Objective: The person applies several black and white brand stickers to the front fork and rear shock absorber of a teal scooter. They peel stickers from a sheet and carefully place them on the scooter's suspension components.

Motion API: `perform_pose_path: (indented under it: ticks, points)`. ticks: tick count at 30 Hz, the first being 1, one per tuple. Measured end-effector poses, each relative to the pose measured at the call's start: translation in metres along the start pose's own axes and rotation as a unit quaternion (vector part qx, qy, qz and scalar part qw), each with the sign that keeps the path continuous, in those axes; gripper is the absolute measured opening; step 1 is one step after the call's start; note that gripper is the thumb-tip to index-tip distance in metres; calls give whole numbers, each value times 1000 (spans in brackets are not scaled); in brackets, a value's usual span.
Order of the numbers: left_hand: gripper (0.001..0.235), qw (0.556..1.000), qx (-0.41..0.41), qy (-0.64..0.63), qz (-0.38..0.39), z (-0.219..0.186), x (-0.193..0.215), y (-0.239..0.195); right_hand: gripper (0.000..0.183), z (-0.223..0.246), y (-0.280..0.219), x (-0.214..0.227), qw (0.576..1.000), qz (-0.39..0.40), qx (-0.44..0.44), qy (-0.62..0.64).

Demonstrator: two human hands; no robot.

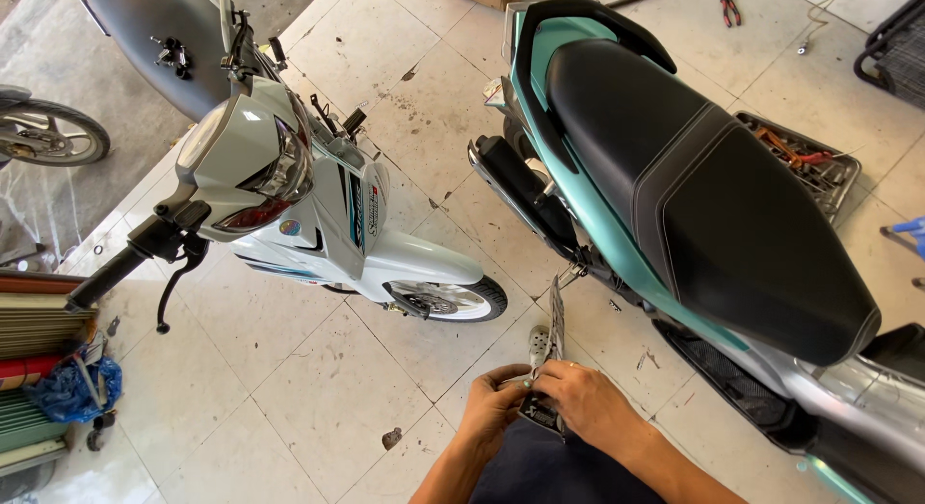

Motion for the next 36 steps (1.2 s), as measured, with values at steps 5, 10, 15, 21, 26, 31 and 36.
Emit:
perform_pose_path:
  ticks: [5, 10, 15, 21, 26, 31, 36]
  points:
    - [35, 999, 6, 6, -44, -16, -3, 11, 16, -21, 20, 11, 999, 18, 27, 10]
    - [40, 998, 3, -43, -55, -28, -11, 24, 27, -28, 37, 26, 998, 34, 49, 22]
    - [35, 998, -3, 13, -56, -37, -16, 36, 16, -37, 44, 39, 999, 39, 28, 18]
    - [30, 1000, -5, 26, -14, -49, -43, 42, 7, -49, 41, 46, 998, 60, 2, -18]
    - [31, 999, 8, 45, 3, -50, -56, 49, 4, -53, 33, 57, 998, 51, 10, -28]
    - [32, 999, 13, 34, 9, -54, -61, 60, 27, -47, 29, 74, 997, 8, 70, -41]
    - [34, 1000, 11, 2, 15, -63, -57, 75, 19, -54, 28, 88, 990, -107, 90, 34]
Point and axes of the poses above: each hand's wrist, its own y-axis towards the middle knuckle, its own x-axis out of the back of the hand, z = x × y, the point moved 9 cm from there along y, towards the middle knuckle, and after that the axes turned 7 degrees about z, right-handed, at the moved point
